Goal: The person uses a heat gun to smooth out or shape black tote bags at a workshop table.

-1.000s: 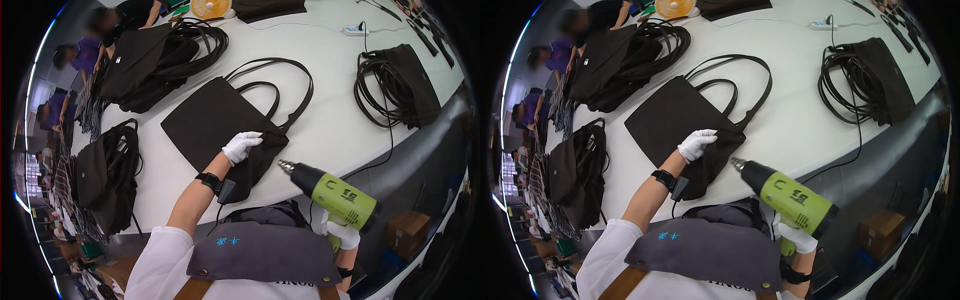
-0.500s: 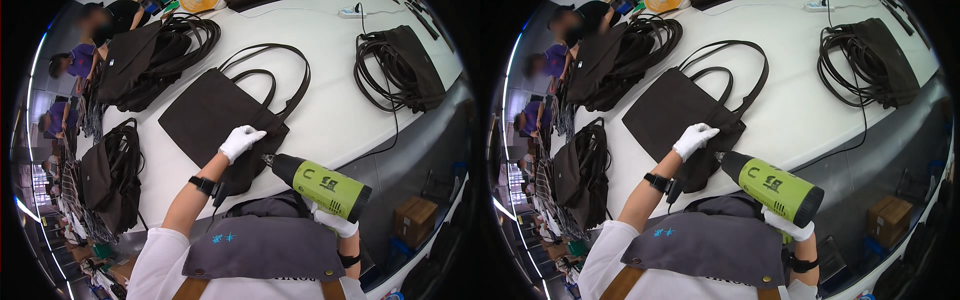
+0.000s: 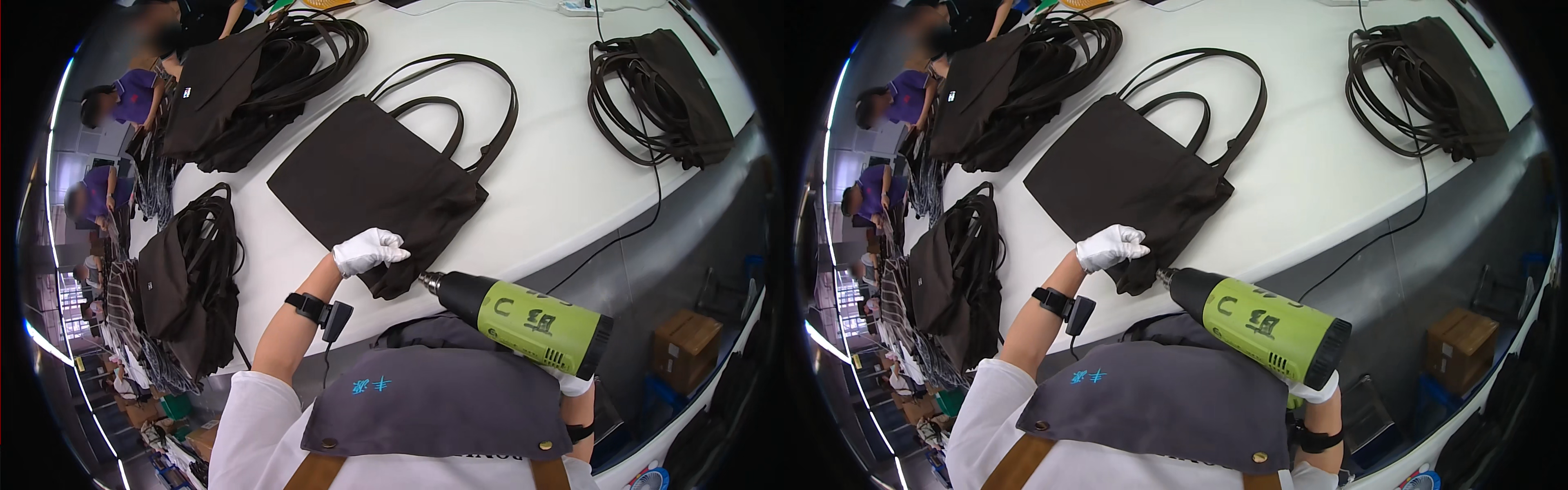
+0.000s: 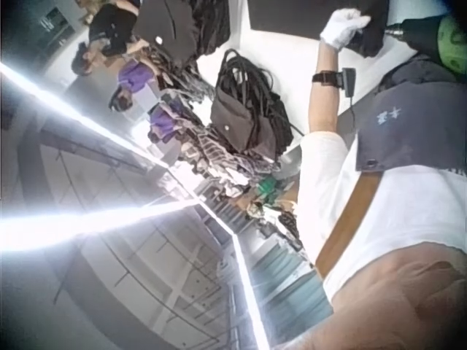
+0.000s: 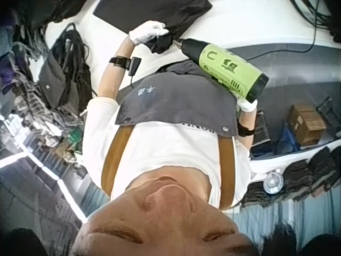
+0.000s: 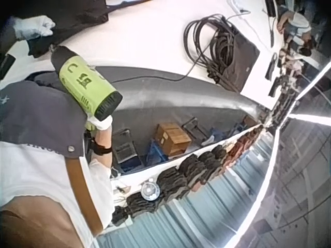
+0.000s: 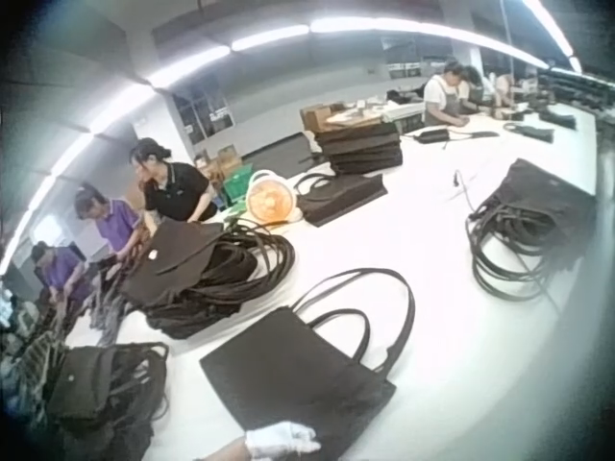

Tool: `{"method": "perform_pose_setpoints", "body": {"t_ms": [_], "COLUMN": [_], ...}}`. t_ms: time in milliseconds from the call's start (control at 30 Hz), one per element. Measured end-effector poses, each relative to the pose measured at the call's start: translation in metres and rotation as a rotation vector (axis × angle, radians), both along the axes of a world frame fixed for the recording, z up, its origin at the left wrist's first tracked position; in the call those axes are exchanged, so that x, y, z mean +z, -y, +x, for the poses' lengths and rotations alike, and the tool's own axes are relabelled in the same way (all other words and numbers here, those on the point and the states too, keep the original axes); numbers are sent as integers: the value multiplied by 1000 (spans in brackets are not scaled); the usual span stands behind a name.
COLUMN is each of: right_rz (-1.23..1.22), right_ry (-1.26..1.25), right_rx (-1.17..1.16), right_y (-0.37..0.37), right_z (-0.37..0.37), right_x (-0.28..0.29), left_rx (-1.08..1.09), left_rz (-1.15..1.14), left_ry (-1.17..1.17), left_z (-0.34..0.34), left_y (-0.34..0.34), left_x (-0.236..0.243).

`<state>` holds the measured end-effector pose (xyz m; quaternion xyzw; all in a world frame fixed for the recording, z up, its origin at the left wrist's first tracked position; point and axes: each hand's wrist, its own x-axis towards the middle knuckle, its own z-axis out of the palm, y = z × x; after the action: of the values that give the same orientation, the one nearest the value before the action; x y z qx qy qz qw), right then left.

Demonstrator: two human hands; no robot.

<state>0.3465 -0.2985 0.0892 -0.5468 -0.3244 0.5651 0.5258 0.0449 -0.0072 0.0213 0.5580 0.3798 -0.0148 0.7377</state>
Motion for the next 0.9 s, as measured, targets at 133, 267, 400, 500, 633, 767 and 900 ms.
{"method": "perform_pose_setpoints", "body": {"t_ms": [133,267,400,500,633,767,900], "right_rz": [-142,-71,96,228,56,139,242], "right_ry": [13,155,442,656,478,573,708], "right_rx": [62,101,218,316,203,198,184], "right_y": [-11,-5,2,5,12,25,34], "right_z": [-11,-21,-30,-35,-43,-43,-42], "right_x": [26,23,7,1,2,-15,-23], "left_rx": [25,203,205,254,331,147,22], "left_rz": [-64,-307,-348,-352,-328,-277,-30], "left_ry": [-109,101,134,117,126,110,10], "left_z": [-1,-7,-8,-11,-10,-8,13], "left_y": [-4,-11,-15,-17,-14,-13,1], "left_x": [1,-8,-12,-17,-21,-14,11]}}
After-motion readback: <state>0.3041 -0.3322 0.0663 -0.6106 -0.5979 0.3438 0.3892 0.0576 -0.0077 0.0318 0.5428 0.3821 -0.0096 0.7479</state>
